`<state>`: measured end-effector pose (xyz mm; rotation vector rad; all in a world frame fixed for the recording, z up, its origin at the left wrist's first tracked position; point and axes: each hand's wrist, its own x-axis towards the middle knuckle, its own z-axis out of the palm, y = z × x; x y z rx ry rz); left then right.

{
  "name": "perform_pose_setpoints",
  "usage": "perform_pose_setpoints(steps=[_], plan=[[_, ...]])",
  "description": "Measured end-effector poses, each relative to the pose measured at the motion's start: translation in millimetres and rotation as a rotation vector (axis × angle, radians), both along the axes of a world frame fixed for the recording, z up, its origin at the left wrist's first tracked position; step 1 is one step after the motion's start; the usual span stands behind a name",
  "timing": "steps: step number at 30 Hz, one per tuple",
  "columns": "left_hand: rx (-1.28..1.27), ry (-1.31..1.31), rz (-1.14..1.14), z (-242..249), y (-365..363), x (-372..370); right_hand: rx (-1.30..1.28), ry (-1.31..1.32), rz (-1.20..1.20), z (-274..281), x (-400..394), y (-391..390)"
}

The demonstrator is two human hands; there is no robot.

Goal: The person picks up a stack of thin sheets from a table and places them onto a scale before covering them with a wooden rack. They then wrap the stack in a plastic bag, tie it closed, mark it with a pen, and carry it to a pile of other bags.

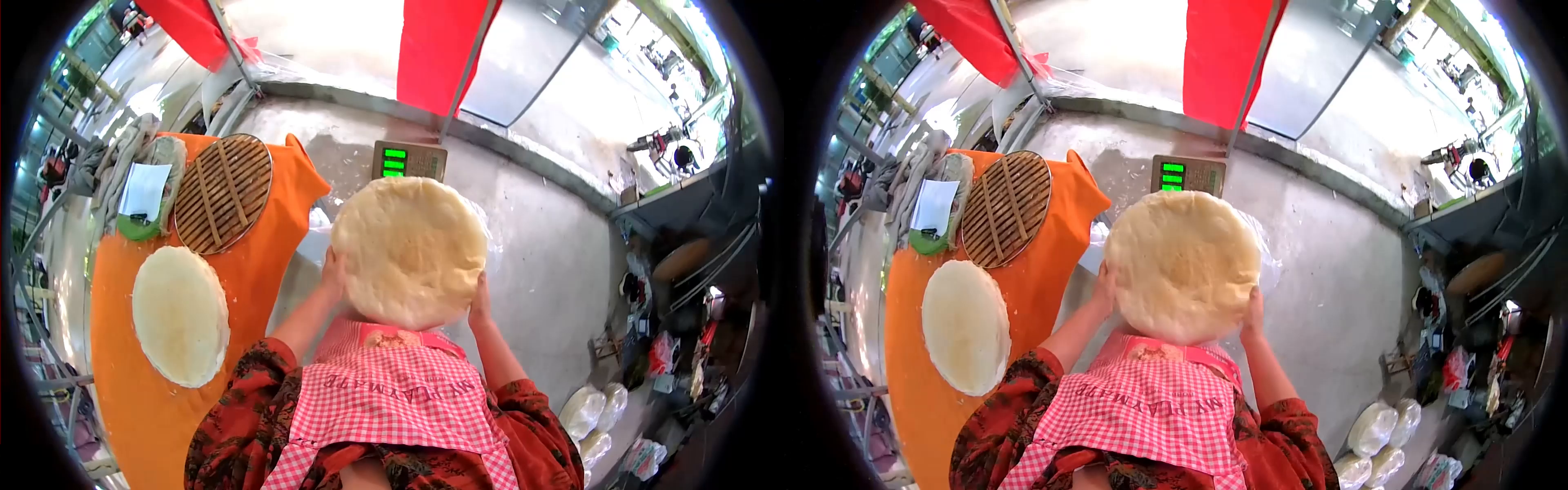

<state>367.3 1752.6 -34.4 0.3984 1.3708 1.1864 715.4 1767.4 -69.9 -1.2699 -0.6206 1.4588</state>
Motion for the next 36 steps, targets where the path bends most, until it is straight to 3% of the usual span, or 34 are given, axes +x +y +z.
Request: perform_pose_setpoints(steps=[2, 4, 5, 7, 10, 12, 13, 15, 16, 19, 21, 23, 25, 26, 29, 30, 31, 33, 35, 36], plan=[[0.032, 0.195, -0.005, -41, -4, -15, -0.128, 0.037, -0.012, 36, -1, 0], [0.001, 0.511, 0.078, -76, -11, -23, -0.142, -0.235, -0.128, 32, 7, 5], [0.045, 0.491, 0.106, -84, -21, -28, -0.146, -0.371, -0.186, 28, 14, 9], [0.133, 0.456, 0.163, -70, -45, -38, 0.146, -0.484, -0.207, 1, 45, 16], [0.159, 0.313, 0.119, -24, -109, -53, 0.206, -0.651, -0.278, 63, 21, 20], [-0.097, 0.116, -0.03, -30, -171, -77, 0.316, -0.684, -0.239, 101, -15, 22], [0.01, 0.303, -0.122, -35, -207, -84, 0.329, -0.642, -0.086, 111, -36, 25], [0.006, 0.183, -0.003, -34, -265, -93, 0.351, -0.551, 0.213, 125, -78, 28], [-0.098, -0.128, 0.206, -27, -286, -98, 0.266, -0.479, 0.335, 131, -108, 26], [0.036, -0.638, 0.9, -14, -344, -118, 0.124, -0.309, 0.792, 113, -198, 8], [0.337, -0.621, 0.908, 20, -362, -132, 0.014, -0.155, 1.14, 104, -253, -12], [0.297, -0.592, 1.074, 27, -380, -155, -0.128, -0.119, 1.213, 73, -304, -40], [0.268, -0.584, 1.201, 44, -394, -165, -0.063, -0.012, 1.35, 69, -353, -58], [0.26, -0.592, 1.241, 59, -391, -170, 0.088, -0.008, 1.287, 59, -381, -72], [0.198, -0.606, 1.327, 70, -392, -183, 0.21, -0.14, 1.145, 61, -455, -106], [0.154, -0.609, 1.366, 74, -388, -188, 0.348, -0.108, 1.207, 59, -449, -108], [0.117, -0.601, 1.431, 82, -392, -192, 0.489, -0.056, 1.288, 56, -440, -111], [0.073, -0.499, 1.267, 70, -407, -202, 0.522, 0.33, 1.353, 39, -441, -133], [0.121, -0.529, 1.267, 72, -410, -208, -0.002, 0.334, 1.355, 77, -429, -143], [0.099, -0.523, 1.308, 83, -404, -209, -0.317, 0.106, 1.327, 88, -446, -137]])
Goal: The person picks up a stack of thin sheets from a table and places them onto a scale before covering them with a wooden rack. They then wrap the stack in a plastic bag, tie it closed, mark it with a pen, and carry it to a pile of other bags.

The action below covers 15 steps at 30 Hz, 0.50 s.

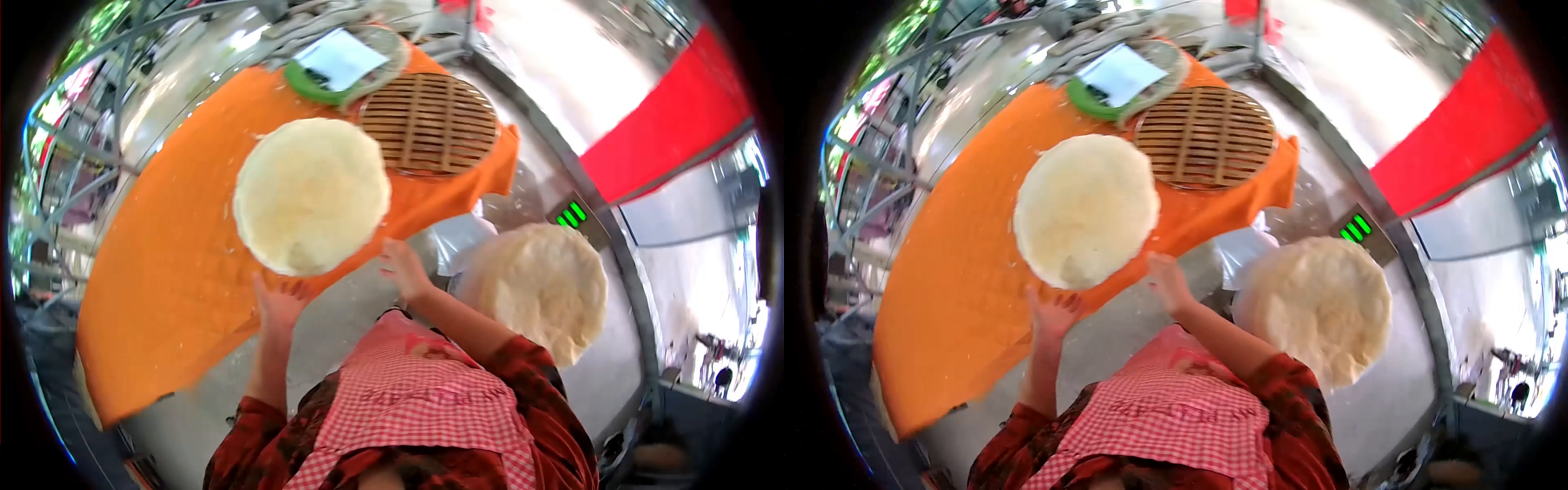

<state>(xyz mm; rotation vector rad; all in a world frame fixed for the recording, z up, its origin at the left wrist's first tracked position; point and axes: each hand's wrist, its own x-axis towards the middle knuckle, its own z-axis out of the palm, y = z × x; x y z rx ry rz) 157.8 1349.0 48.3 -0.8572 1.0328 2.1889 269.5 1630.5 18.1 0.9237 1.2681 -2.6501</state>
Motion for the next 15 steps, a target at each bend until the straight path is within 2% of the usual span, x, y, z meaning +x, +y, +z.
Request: perform_pose_setpoints(steps=[3, 6, 9, 11, 13, 14, 15], plan=[[0.048, -0.029, 0.01, 12, 12, -8, 0.065, -0.094, -0.102, 1, -6, -2], [0.15, 0.076, -0.052, 51, 30, -11, 0.196, -0.154, -0.157, 27, -37, -4], [0.374, 0.244, -0.229, 57, 44, -42, 0.218, -0.025, -0.086, 9, -97, -1], [0.366, 0.123, -0.22, 60, 38, -54, 0.313, -0.074, -0.097, 29, -126, -11], [0.183, -0.23, -0.052, 68, 32, -62, 0.454, -0.184, -0.145, 55, -144, -20], [0.075, -0.179, -0.118, 66, 26, -62, 0.407, -0.151, -0.165, 46, -138, -14], [-0.031, -0.131, -0.188, 63, 19, -59, 0.499, -0.178, -0.195, 34, -130, -7]])
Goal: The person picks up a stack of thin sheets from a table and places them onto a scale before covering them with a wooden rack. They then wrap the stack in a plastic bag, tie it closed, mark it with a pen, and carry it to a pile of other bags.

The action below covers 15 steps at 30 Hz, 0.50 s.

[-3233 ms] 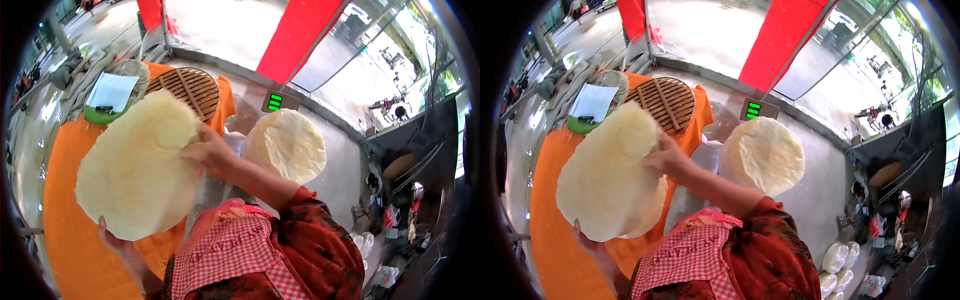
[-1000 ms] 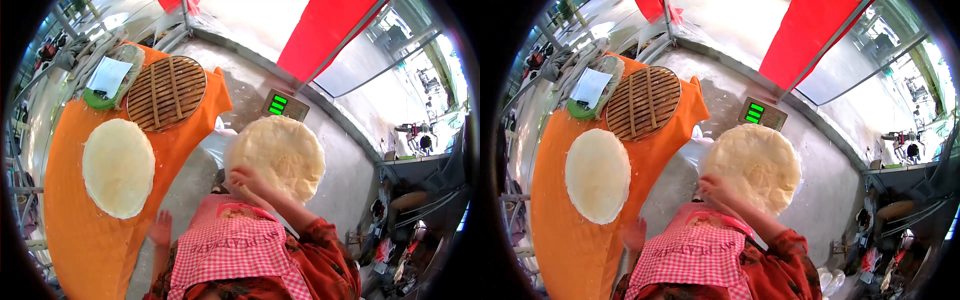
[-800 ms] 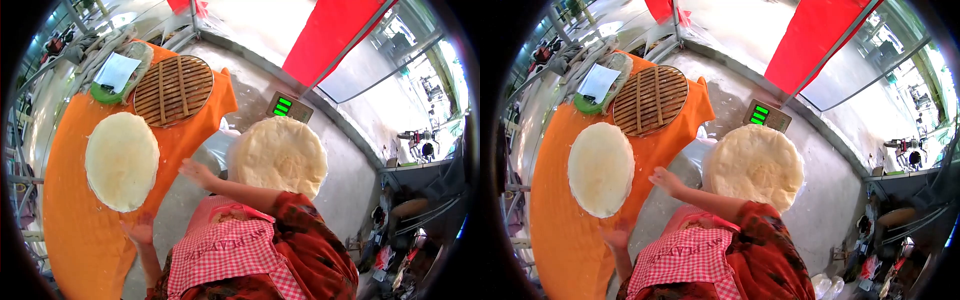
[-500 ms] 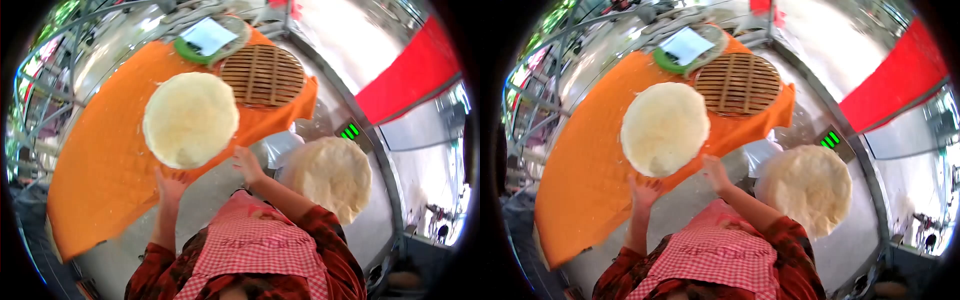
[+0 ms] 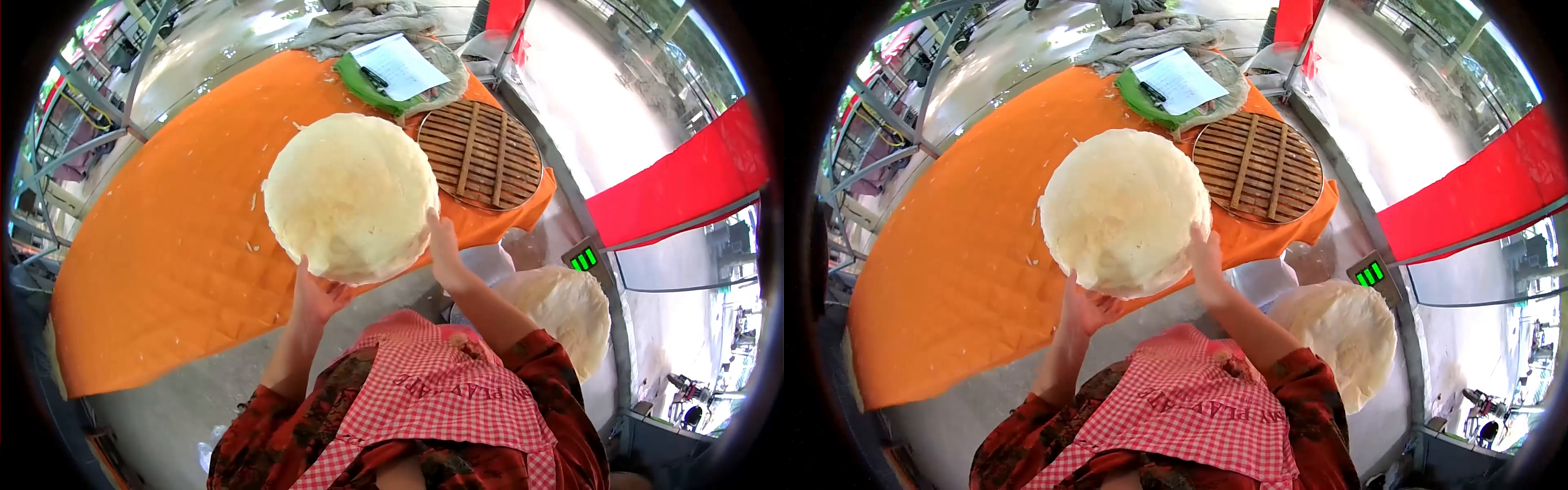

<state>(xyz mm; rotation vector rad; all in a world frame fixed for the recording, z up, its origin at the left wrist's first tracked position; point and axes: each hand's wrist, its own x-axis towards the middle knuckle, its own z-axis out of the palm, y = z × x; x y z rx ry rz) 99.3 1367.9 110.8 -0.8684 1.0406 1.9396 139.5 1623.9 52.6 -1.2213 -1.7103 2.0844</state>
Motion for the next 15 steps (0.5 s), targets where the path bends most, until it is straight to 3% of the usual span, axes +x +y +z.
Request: perform_pose_setpoints(steps=[1, 3, 5, 6, 8, 9, 10, 11, 14, 15], plan=[[-0.09, 0.056, -0.074, -6, -6, 4, 0.097, -0.031, -0.027, -10, 8, 9], [-0.334, 0.407, -0.061, -53, -31, -3, 0.343, -0.031, -0.092, -25, 18, 24], [-0.642, 0.812, 0.028, -67, -56, -30, 0.653, 0.029, -0.15, -31, 22, 32], [-0.826, 1.041, 0.114, -61, -63, -55, 0.551, 0.064, -0.171, -25, 19, 32], [-0.718, 1.011, 0.157, -44, -76, -112, 0.352, 0.134, -0.223, -4, 7, 27], [-1.067, 1.599, -0.181, -65, -90, -140, 0.241, 0.248, -0.183, -24, 1, 27], [-1.46, 2.212, -0.245, -88, -103, -169, 0.121, 0.352, -0.143, -45, -6, 28], [-1.384, 2.277, -0.326, -105, -98, -191, 0.066, 0.2, -0.06, -93, -18, 34], [-0.985, 1.856, -0.551, -154, -87, -232, 0.506, 0.322, 0.031, -108, -30, 8], [-0.959, 1.789, -0.56, -165, -84, -238, 0.308, 0.172, 0.081, -11, 2, 3]])
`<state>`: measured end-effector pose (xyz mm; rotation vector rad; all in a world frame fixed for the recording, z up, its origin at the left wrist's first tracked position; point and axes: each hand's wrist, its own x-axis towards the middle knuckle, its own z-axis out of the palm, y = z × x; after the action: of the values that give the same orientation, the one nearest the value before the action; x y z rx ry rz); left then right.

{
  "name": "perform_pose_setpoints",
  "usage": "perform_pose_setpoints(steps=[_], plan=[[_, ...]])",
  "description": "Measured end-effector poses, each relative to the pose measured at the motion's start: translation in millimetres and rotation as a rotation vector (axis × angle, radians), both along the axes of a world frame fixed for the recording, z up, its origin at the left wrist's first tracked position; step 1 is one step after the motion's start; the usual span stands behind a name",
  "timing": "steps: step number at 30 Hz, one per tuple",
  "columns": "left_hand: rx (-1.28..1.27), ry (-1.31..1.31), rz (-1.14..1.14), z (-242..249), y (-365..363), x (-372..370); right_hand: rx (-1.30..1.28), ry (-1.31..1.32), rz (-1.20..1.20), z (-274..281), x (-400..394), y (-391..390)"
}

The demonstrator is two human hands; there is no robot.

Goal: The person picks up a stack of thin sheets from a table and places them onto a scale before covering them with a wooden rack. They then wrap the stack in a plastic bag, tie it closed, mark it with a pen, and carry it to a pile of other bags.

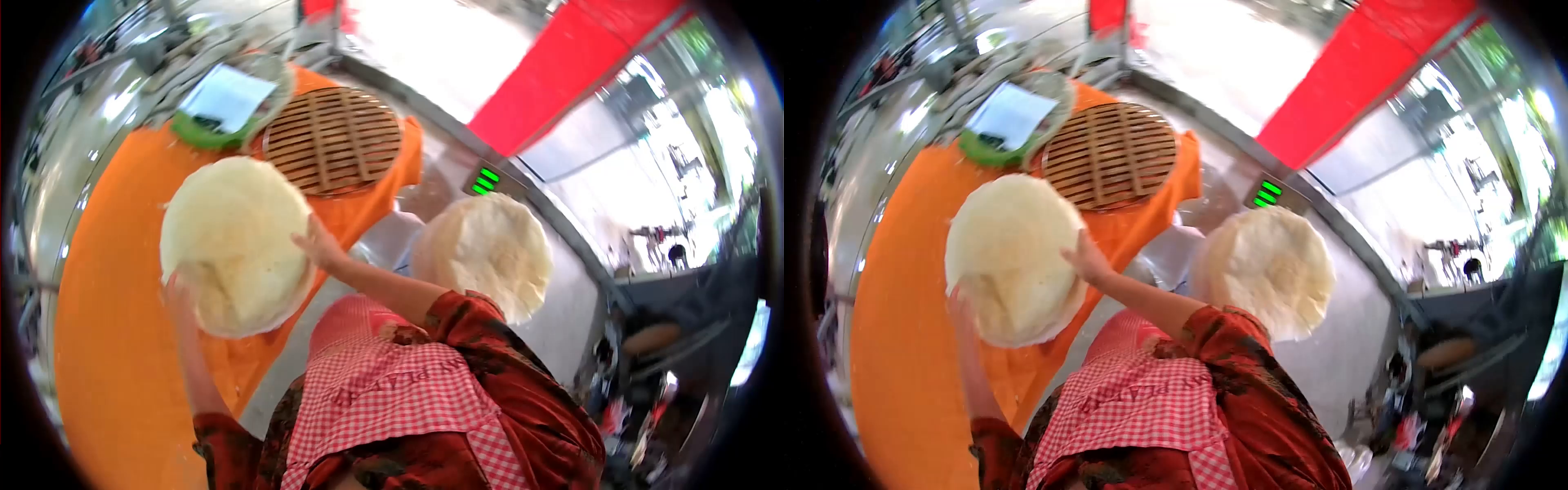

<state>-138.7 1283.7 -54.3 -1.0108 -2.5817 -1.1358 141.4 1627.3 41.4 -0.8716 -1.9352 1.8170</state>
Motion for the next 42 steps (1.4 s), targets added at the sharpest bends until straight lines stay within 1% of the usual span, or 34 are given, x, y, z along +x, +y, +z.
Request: perform_pose_setpoints(steps=[1, 3, 4, 5, 6, 7, 8, 9, 10, 11, 13, 14, 15, 17, 19, 23, 27, 29, 34, 37, 40, 42], plan=[[-0.005, -0.029, 0.024, -7, 1, 0, 0.024, -0.049, -0.004, 11, 18, 11], [-0.053, -0.021, 0.121, 1, 3, 10, 0.048, -0.15, 0.02, 14, 47, 20], [-0.083, -0.02, 0.184, 8, 1, 20, -0.138, 0.039, 0.071, -2, 73, 32], [0.003, -0.058, 0.265, 35, 13, 40, -0.062, 0.076, -0.007, -8, 106, 41], [0.089, -0.092, 0.352, 79, 37, 71, 0.015, 0.117, -0.081, -11, 142, 52], [0.175, -0.121, 0.438, 113, 56, 94, 0.023, -0.017, -0.189, -14, 183, 65], [0.214, -0.068, 0.471, 130, 63, 106, -0.098, -0.101, -0.342, -16, 225, 74], [0.248, -0.016, 0.499, 143, 68, 117, 0.126, -0.226, -0.384, -3, 267, 80], [0.276, 0.035, 0.526, 151, 74, 132, 0.414, -0.387, -0.334, -5, 312, 86], [0.309, -0.038, 0.395, 158, 86, 156, 0.697, -0.547, -0.27, -11, 349, 86], [0.388, -0.176, 0.139, 172, 123, 203, 0.794, -0.683, -0.223, -10, 386, 71], [0.382, -0.2, 0.035, 162, 142, 220, 0.85, -0.744, -0.203, -10, 397, 65], [0.376, -0.224, -0.07, 150, 160, 238, 0.866, -0.753, -0.201, -13, 404, 62], [0.323, -0.362, -0.243, 159, 198, 291, 0.909, -0.775, -0.202, -24, 410, 62], [0.293, -0.344, -0.37, 159, 219, 323, 0.915, -0.771, -0.211, -27, 412, 64], [0.277, -0.509, -0.396, 169, 235, 364, 0.946, -0.747, -0.216, -29, 414, 62], [0.326, -0.684, -0.373, 161, 232, 374, 0.966, -0.728, -0.199, -43, 414, 66], [0.313, -0.674, -0.369, 160, 226, 376, 0.966, -0.726, -0.187, -52, 415, 67], [0.308, -0.701, -0.303, 147, 212, 384, 0.986, -0.746, -0.179, -42, 404, 65], [0.298, -0.714, -0.286, 142, 210, 389, 0.981, -0.813, -0.193, -49, 392, 68], [0.319, -0.73, -0.289, 141, 205, 387, 0.945, -0.818, -0.181, -47, 388, 69], [0.312, -0.732, -0.258, 141, 199, 383, 0.849, -0.778, -0.135, -38, 390, 69]])
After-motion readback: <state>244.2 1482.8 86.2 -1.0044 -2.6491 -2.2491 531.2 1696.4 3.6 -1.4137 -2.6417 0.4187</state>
